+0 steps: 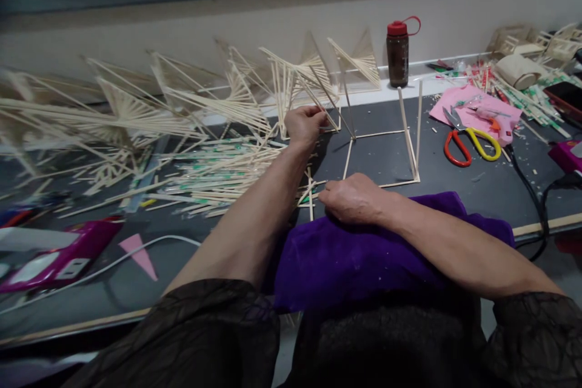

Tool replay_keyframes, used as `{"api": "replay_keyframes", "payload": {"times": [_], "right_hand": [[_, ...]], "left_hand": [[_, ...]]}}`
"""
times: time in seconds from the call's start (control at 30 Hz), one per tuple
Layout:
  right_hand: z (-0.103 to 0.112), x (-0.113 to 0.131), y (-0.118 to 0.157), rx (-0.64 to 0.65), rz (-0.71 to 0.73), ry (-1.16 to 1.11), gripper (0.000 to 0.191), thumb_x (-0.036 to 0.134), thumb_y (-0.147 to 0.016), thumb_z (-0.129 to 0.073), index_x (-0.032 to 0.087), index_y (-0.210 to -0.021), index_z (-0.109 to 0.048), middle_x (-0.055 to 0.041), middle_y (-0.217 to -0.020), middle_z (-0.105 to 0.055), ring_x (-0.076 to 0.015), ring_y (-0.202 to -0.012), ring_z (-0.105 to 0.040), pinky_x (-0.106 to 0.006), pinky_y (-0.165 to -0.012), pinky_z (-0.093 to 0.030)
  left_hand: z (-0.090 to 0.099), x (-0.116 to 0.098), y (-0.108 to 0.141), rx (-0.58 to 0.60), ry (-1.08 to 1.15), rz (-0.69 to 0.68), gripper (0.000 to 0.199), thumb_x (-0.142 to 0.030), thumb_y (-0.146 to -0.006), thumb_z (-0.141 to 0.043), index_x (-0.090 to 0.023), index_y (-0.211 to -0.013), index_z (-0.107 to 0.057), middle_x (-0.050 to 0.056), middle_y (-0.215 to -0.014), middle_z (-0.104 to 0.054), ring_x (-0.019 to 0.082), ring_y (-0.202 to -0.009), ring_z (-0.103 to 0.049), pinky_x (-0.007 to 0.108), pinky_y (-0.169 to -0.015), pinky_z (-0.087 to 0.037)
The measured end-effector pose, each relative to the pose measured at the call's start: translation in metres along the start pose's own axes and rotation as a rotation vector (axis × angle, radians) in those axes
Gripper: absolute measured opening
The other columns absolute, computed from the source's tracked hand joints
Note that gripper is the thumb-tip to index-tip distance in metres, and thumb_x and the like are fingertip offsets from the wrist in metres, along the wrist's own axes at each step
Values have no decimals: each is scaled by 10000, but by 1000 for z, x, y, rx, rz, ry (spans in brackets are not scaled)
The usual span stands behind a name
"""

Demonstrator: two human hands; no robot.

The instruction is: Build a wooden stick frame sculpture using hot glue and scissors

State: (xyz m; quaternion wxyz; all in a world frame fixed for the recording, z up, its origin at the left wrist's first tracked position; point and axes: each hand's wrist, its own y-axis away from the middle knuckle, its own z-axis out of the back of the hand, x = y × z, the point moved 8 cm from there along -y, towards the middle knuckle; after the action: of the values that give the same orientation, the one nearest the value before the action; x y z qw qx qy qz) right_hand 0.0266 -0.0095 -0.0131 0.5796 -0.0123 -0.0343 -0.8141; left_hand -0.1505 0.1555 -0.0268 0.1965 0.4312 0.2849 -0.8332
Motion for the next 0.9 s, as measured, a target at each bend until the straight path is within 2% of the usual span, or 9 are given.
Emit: {"api": "replay_keyframes", "payload": {"times": [0.13, 0.27, 0.37, 0.43, 0.57, 0.67, 0.73, 0.8, 0.9], "right_hand": [[-3, -1, -1, -11, 5, 1, 279, 229, -995, -429, 155, -1100, -676, -90, -1034, -712, -184, -808, -653, -307, -526, -238], [-3, -1, 0, -25, 14, 14, 276, 249, -997, -430, 159, -1095, -672, -85, -1025, -711, -181, -786, -639, -308, -527, -216], [0, -3, 2, -42, -1, 4, 274, 250, -999, -425, 163, -1070, -675, -83, -1020, -713, -173, -772, -633, -301, -537, -229], [4, -8, 4, -83, -29, -46, 269, 258, -997, -435, 164, -1044, -683, -85, -1016, -718, -168, -774, -634, -288, -557, -271], [18, -24, 9, -317, -91, -364, 196, 253, -955, -528, 173, -987, -704, -70, -976, -735, -166, -856, -657, -266, -694, -408], [25, -44, 17, -517, -163, -746, 219, 293, -890, -613, 184, -1062, -695, -26, -869, -720, -131, -753, -647, -263, -707, -467], [23, -52, 19, -561, -204, -996, 344, 342, -840, -653, 191, -1149, -663, 16, -766, -678, -103, -608, -597, -254, -621, -475], [21, -52, 19, -531, -214, -1185, 403, 377, -806, -668, 193, -1164, -652, 40, -709, -645, -83, -513, -544, -239, -534, -456], [20, -47, 17, -478, -219, -1309, 298, 411, -795, -658, 169, -965, -699, 20, -696, -640, -72, -478, -529, -223, -466, -419]], "left_hand": [[1, -5, 3, -2, -14, -9, 109, -175, -718, -612, -148, -786, -692, 0, -667, -671, 155, -680, -644, 236, -642, -486], [9, -16, 8, 21, 101, -1, 84, -163, -716, -616, -145, -759, -685, -16, -603, -611, 132, -594, -592, 211, -541, -442], [29, -33, 15, 66, 243, -6, 91, -162, -732, -599, -141, -759, -683, -26, -568, -565, 103, -525, -531, 185, -464, -378], [52, -47, 25, 77, 295, -44, 108, -145, -727, -600, -143, -786, -690, -29, -584, -570, 84, -504, -502, 174, -450, -361], [109, -71, 70, 19, 219, -179, 150, -197, -753, -633, -158, -868, -721, -24, -642, -607, 81, -532, -511, 179, -474, -388], [130, -78, 120, 69, 110, -292, 163, -252, -792, -640, -171, -892, -741, -7, -704, -663, 105, -602, -568, 216, -561, -455], [128, -80, 152, 150, 16, -406, 143, -264, -810, -650, -183, -859, -756, 11, -764, -700, 130, -703, -621, 240, -647, -484], [119, -75, 178, 237, -93, -483, 145, -259, -839, -638, -199, -861, -767, 11, -743, -694, 133, -704, -626, 245, -654, -472], [106, -63, 200, 314, -246, -509, 172, -264, -885, -609, -215, -915, -771, 27, -785, -701, 142, -733, -640, 255, -660, -462]]}}
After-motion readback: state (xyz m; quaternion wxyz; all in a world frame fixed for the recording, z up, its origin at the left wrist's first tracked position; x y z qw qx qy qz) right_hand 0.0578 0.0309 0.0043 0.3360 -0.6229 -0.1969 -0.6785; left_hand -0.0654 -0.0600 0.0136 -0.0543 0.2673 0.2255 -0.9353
